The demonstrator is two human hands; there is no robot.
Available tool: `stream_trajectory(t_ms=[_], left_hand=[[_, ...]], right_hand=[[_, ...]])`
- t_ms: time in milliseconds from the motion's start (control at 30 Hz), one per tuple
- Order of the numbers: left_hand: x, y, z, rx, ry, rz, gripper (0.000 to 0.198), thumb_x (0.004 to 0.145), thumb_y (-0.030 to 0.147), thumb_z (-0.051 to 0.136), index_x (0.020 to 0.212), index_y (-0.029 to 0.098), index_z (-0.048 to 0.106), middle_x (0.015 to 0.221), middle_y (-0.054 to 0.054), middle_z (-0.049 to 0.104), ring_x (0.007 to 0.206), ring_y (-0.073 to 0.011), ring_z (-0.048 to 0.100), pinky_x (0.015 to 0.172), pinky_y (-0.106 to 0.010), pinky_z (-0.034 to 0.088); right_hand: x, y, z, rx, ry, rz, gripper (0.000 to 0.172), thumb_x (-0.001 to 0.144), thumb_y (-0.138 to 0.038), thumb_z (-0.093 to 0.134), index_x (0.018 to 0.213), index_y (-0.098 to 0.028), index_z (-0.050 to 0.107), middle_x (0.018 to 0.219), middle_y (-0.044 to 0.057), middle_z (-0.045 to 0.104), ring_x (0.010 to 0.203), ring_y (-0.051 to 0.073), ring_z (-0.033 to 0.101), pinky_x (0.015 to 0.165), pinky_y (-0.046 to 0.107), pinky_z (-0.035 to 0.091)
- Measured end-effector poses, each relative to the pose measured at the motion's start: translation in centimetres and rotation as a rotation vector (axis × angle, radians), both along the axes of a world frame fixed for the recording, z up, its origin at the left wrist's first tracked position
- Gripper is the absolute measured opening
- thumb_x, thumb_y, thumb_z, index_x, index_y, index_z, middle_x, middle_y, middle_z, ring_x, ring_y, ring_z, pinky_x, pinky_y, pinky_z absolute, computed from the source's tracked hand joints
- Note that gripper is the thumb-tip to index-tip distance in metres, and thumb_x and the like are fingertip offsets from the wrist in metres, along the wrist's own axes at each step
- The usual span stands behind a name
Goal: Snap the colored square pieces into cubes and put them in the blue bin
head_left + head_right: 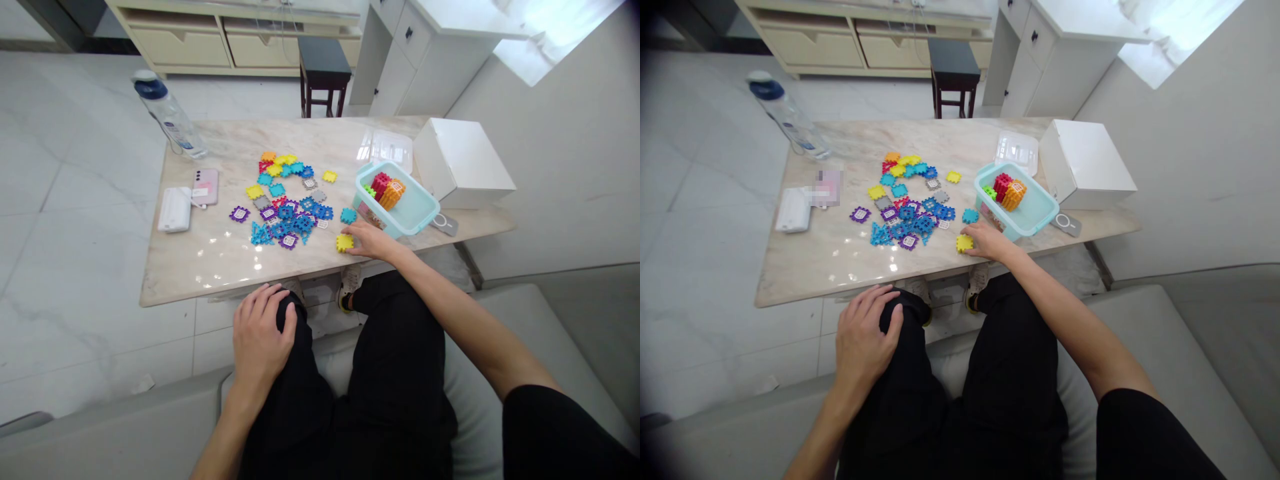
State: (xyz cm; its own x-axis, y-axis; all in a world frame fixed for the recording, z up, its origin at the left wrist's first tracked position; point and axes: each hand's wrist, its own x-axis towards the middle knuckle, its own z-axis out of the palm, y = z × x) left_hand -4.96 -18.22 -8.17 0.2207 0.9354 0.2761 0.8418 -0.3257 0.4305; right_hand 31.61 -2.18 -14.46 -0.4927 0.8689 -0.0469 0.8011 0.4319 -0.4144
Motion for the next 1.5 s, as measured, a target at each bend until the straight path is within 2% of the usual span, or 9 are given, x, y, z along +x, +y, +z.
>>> stream_trajectory(t_ms=[233,467,567,700,833,1000,1167,1300,1500], left_hand=[[-0.6,0.4,-0.3,-0.036,-0.025,0.005,0.028,0.113,0.037,0.060,0.127,0.023,0.079,0.140,-0.011,0.081,0.138,-0.0372,0.069,0.118,-0.056,0.052],[-1.4,0.7,-0.2,-0.081,-0.047,0.041,0.027,0.112,0.039,0.058,0.122,0.025,0.080,0.137,-0.010,0.082,0.135,-0.0354,0.071,0.119,-0.055,0.052],[-1.5,0.3,0.3,-0.069,-0.050,0.044,0.028,0.112,0.039,0.057,0.122,0.025,0.080,0.137,-0.011,0.082,0.135,-0.0356,0.071,0.119,-0.055,0.053],[-0.9,-0.5,0.7,-0.042,-0.052,0.029,0.030,0.112,0.039,0.057,0.125,0.024,0.080,0.140,-0.012,0.081,0.139,-0.0359,0.069,0.123,-0.056,0.051],[0.1,-0.7,0.8,-0.045,-0.034,0.009,0.032,0.112,0.039,0.056,0.125,0.023,0.080,0.141,-0.013,0.081,0.142,-0.0365,0.068,0.125,-0.057,0.050],[0.8,-0.7,0.9,-0.048,-0.016,0.016,0.033,0.112,0.038,0.055,0.126,0.022,0.080,0.142,-0.014,0.081,0.143,-0.0373,0.067,0.124,-0.058,0.050],[0.8,-0.9,0.8,-0.050,-0.020,0.008,0.032,0.112,0.037,0.055,0.127,0.022,0.080,0.144,-0.014,0.080,0.144,-0.0365,0.067,0.126,-0.057,0.049],[0.7,-0.9,0.8,-0.047,-0.026,0.009,0.032,0.112,0.037,0.056,0.127,0.023,0.080,0.144,-0.013,0.080,0.143,-0.0360,0.068,0.126,-0.057,0.049],[0.3,-0.8,0.8,-0.054,-0.039,0.017,0.032,0.112,0.037,0.056,0.127,0.023,0.080,0.143,-0.013,0.080,0.143,-0.0357,0.068,0.125,-0.057,0.050]], right_hand=[[1.1,-0.1,0.0,0.036,0.086,-0.041,0.062,0.088,-0.040,0.096,0.142,-0.021,0.075,0.141,0.016,0.072,0.136,0.037,0.070,0.124,0.055,0.055],[1.3,-1.1,0.2,0.005,0.168,-0.149,0.055,0.093,-0.037,0.091,0.142,-0.019,0.075,0.140,0.016,0.072,0.121,0.031,0.076,0.117,0.051,0.060],[0.6,-1.7,0.2,-0.010,0.141,-0.180,0.054,0.094,-0.034,0.089,0.143,-0.017,0.074,0.142,0.018,0.073,0.129,0.032,0.074,0.119,0.049,0.058],[0.1,-2.2,0.0,-0.099,0.027,-0.247,0.043,0.102,-0.023,0.077,0.143,-0.012,0.074,0.145,0.021,0.075,0.138,0.033,0.072,0.127,0.048,0.052],[0.2,-2.4,-0.2,-0.134,-0.048,-0.303,0.049,0.100,-0.021,0.077,0.147,-0.010,0.072,0.149,0.022,0.074,0.143,0.035,0.070,0.129,0.046,0.050],[-0.3,-2.0,-0.2,-0.104,-0.036,-0.253,0.066,0.093,-0.027,0.091,0.152,-0.009,0.068,0.150,0.024,0.072,0.145,0.036,0.068,0.129,0.046,0.048],[-1.6,-1.1,-0.1,-0.075,-0.090,-0.227,0.071,0.092,-0.035,0.094,0.153,-0.011,0.067,0.154,0.024,0.067,0.150,0.037,0.061,0.129,0.048,0.048],[-2.8,-0.5,0.0,-0.097,-0.191,-0.224,0.078,0.091,-0.039,0.095,0.158,-0.012,0.064,0.157,0.024,0.064,0.149,0.040,0.061,0.126,0.050,0.049],[-4.1,0.1,-0.2,-0.108,-0.274,-0.202,0.067,0.087,-0.029,0.095,0.148,-0.017,0.070,0.153,0.023,0.069,0.137,0.037,0.070,0.116,0.044,0.057]])
